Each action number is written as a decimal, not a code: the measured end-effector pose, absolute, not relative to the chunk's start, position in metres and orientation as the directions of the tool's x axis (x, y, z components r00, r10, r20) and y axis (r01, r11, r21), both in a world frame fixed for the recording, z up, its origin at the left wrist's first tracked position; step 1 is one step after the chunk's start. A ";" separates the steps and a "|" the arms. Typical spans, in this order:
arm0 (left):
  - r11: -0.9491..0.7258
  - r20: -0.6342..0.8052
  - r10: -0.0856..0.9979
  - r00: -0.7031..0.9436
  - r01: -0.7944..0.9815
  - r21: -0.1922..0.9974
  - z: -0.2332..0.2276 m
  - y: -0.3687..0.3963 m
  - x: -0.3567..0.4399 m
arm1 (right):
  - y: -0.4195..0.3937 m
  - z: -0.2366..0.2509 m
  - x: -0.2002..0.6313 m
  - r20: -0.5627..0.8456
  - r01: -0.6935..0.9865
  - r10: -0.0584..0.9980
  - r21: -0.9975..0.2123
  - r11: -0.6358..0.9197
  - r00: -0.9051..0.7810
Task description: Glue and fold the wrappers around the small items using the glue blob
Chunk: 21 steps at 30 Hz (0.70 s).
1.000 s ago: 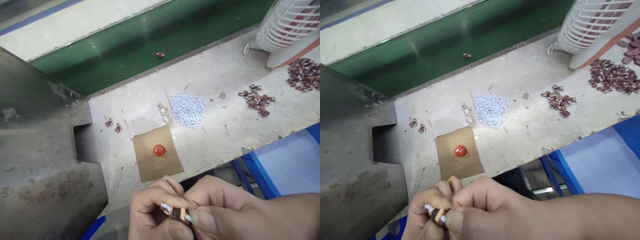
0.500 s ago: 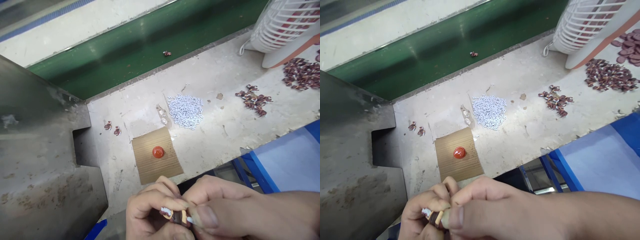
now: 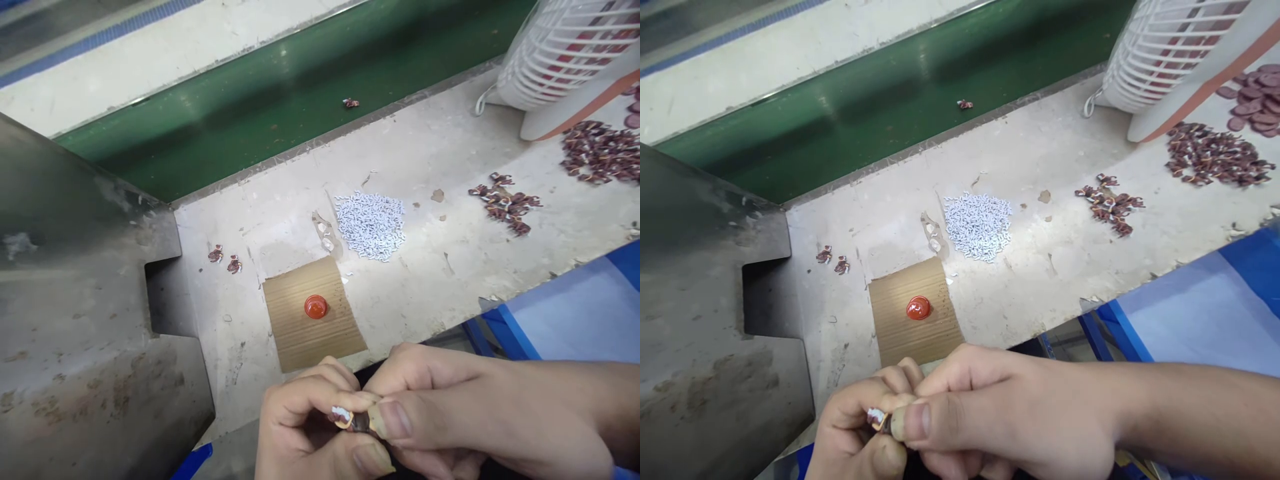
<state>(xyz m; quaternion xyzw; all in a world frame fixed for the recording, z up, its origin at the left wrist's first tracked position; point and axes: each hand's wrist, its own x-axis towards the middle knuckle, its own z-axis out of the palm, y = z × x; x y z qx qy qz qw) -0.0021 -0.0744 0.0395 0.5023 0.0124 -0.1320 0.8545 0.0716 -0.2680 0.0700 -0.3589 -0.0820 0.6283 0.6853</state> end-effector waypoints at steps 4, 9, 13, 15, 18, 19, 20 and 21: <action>0.509 -0.283 -0.170 0.944 0.330 0.795 0.045 -0.079 -0.010 | -0.270 0.070 0.074 -0.364 -0.808 0.913 -0.585 -0.071 0.184; 0.537 -0.439 -0.169 0.882 0.456 0.710 0.050 -0.085 -0.008 | -0.270 0.067 0.073 -0.372 -0.827 0.911 -0.558 -0.066 0.178; 0.528 -0.438 -0.256 0.862 0.504 0.683 0.046 -0.081 -0.007 | -0.273 0.069 0.070 -0.381 -0.783 0.907 -0.614 -0.103 0.179; 0.535 -0.446 -0.283 0.849 0.526 0.661 0.044 -0.080 -0.008 | -0.275 0.068 0.068 -0.389 -0.767 0.902 -0.631 -0.112 0.188; 0.546 -0.475 -0.279 0.835 0.545 0.637 0.044 -0.082 -0.013 | -0.276 0.066 0.063 -0.385 -0.757 0.903 -0.643 -0.113 0.192; 0.550 -0.481 -0.268 0.835 0.543 0.635 0.044 -0.083 -0.015 | -0.276 0.065 0.062 -0.378 -0.753 0.907 -0.647 -0.116 0.186; 0.553 -0.483 -0.259 0.836 0.538 0.636 0.044 -0.084 -0.017 | -0.277 0.064 0.062 -0.374 -0.748 0.910 -0.653 -0.119 0.182; 0.557 -0.482 -0.247 0.840 0.530 0.639 0.044 -0.085 -0.019 | -0.277 0.063 0.061 -0.367 -0.745 0.913 -0.656 -0.118 0.179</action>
